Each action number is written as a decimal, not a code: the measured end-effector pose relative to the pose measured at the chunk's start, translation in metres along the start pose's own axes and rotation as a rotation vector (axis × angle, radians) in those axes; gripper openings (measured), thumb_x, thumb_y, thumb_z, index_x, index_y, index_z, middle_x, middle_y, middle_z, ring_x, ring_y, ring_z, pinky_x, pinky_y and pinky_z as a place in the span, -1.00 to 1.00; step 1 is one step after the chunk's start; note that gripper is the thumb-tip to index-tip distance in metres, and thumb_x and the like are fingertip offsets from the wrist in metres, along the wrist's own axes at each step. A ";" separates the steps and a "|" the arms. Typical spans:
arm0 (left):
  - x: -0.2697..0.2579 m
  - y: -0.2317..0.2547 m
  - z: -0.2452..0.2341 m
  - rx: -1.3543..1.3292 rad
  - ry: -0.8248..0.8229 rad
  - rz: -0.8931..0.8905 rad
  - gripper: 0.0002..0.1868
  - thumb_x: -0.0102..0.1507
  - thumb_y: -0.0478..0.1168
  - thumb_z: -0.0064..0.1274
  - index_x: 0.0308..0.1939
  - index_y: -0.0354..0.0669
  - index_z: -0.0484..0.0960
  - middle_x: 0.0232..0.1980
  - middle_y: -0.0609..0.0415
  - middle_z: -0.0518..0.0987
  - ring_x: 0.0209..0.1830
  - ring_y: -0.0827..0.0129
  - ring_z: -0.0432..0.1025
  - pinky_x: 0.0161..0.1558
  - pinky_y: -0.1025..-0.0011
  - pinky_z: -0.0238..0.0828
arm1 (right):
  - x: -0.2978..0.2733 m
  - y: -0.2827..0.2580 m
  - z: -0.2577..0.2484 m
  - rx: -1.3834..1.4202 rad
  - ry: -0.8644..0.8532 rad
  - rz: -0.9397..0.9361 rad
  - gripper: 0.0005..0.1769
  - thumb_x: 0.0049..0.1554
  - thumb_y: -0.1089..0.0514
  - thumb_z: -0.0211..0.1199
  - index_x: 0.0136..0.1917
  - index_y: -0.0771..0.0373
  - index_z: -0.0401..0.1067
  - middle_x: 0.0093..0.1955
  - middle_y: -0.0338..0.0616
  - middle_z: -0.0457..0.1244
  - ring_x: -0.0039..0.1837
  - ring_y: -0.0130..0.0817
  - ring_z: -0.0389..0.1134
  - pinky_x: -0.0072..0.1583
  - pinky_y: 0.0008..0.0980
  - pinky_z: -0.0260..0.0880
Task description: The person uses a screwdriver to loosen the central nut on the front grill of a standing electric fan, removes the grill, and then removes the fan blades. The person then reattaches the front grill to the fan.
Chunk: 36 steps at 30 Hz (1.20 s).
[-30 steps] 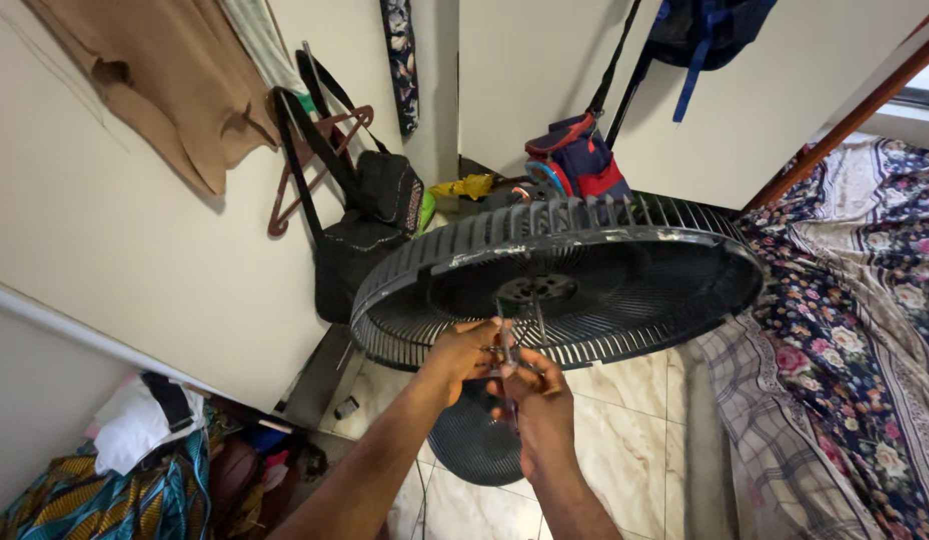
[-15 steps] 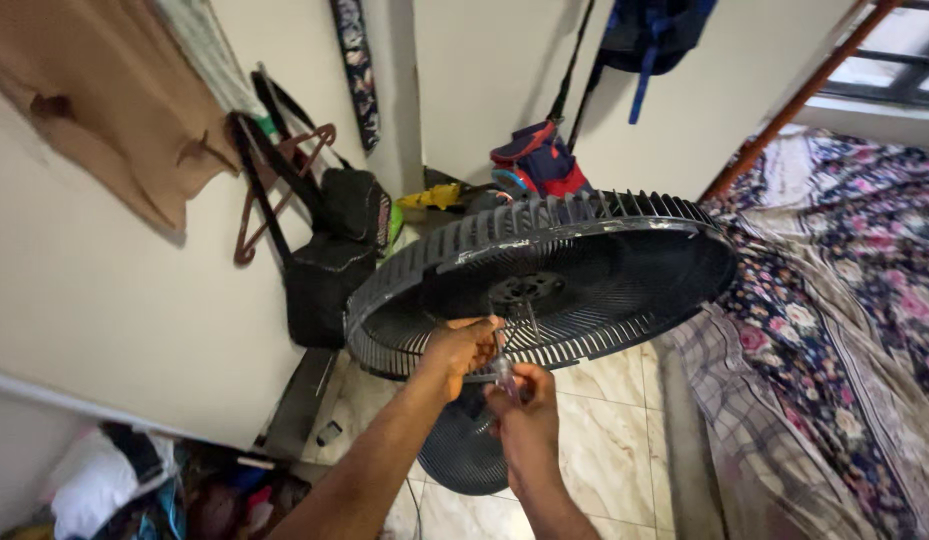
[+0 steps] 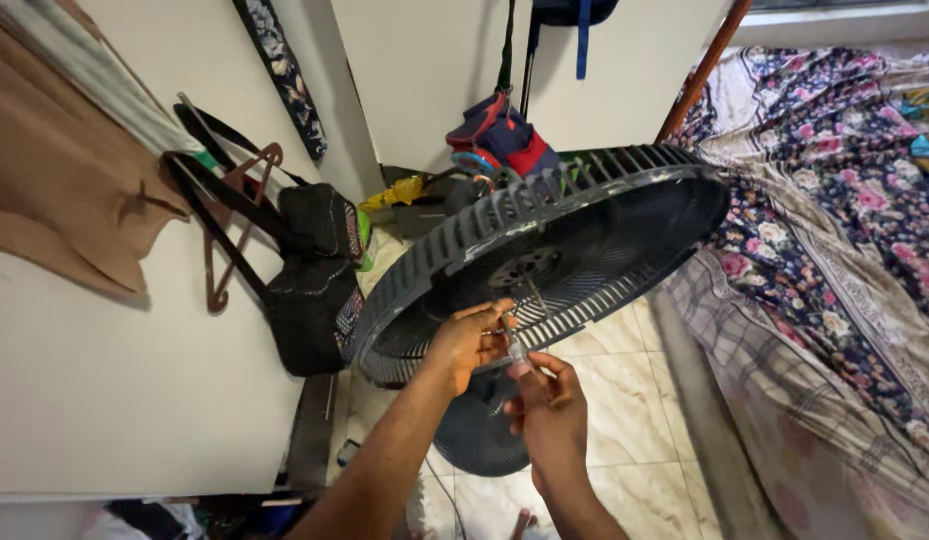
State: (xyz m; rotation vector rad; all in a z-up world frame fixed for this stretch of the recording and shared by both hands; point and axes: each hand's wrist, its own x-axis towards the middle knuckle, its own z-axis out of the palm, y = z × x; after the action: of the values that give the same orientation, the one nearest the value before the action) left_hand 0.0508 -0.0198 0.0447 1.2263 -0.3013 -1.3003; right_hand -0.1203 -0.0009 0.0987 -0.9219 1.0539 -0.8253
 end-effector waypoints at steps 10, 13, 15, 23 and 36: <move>0.008 -0.007 0.014 -0.052 0.133 0.082 -0.71 0.31 -0.11 0.10 0.03 -0.15 0.72 -0.27 0.19 0.67 -0.39 0.54 0.45 -0.23 0.48 0.44 | 0.027 -0.023 -0.026 -0.123 -0.211 0.182 -0.69 0.20 0.10 0.26 0.20 0.11 0.33 -0.19 -0.21 0.29 -0.42 -0.56 0.02 -0.40 -0.49 -0.04; 0.017 -0.017 0.013 -0.062 0.212 0.053 -0.72 0.29 -0.09 0.13 0.01 -0.08 0.73 -0.30 0.23 0.65 -0.43 0.57 0.41 -0.29 0.51 0.40 | 0.037 -0.016 -0.029 -0.159 -0.246 0.163 -0.67 0.16 0.16 0.29 0.18 0.12 0.32 -0.21 -0.21 0.28 -0.43 -0.54 0.00 -0.41 -0.46 -0.05; 0.024 -0.023 0.014 -0.077 0.227 0.085 -0.74 0.27 -0.11 0.17 -0.03 -0.13 0.72 -0.33 0.24 0.64 -0.46 0.57 0.39 -0.33 0.51 0.38 | 0.044 -0.010 -0.033 -0.176 -0.230 0.167 -0.74 0.18 0.13 0.25 0.13 0.13 0.35 -0.20 -0.21 0.33 -0.43 -0.53 0.03 -0.40 -0.47 -0.01; 0.008 -0.021 0.026 -0.087 0.378 0.091 -0.72 0.26 -0.10 0.28 -0.02 -0.13 0.74 -0.39 0.25 0.56 -0.48 0.57 0.37 -0.37 0.52 0.33 | 0.068 0.030 -0.034 -0.259 -0.235 0.260 -0.64 0.29 -0.12 0.02 0.00 0.10 0.52 -0.27 -0.20 0.37 -0.42 -0.42 0.13 -0.37 -0.38 0.09; -0.002 -0.008 0.027 -0.042 0.215 0.089 -0.67 0.35 -0.11 0.09 0.09 -0.21 0.69 -0.24 0.16 0.67 -0.34 0.50 0.52 -0.25 0.49 0.45 | 0.067 0.017 -0.029 -0.204 -0.287 0.313 -0.79 0.19 -0.02 0.24 -0.03 0.12 0.38 -0.37 -0.32 0.21 -0.44 -0.46 0.10 -0.41 -0.42 0.01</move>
State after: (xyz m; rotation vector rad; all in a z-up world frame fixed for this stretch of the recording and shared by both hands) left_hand 0.0250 -0.0303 0.0501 1.2905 -0.1713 -1.0824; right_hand -0.1272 -0.0605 0.0538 -0.9815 1.0074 -0.3180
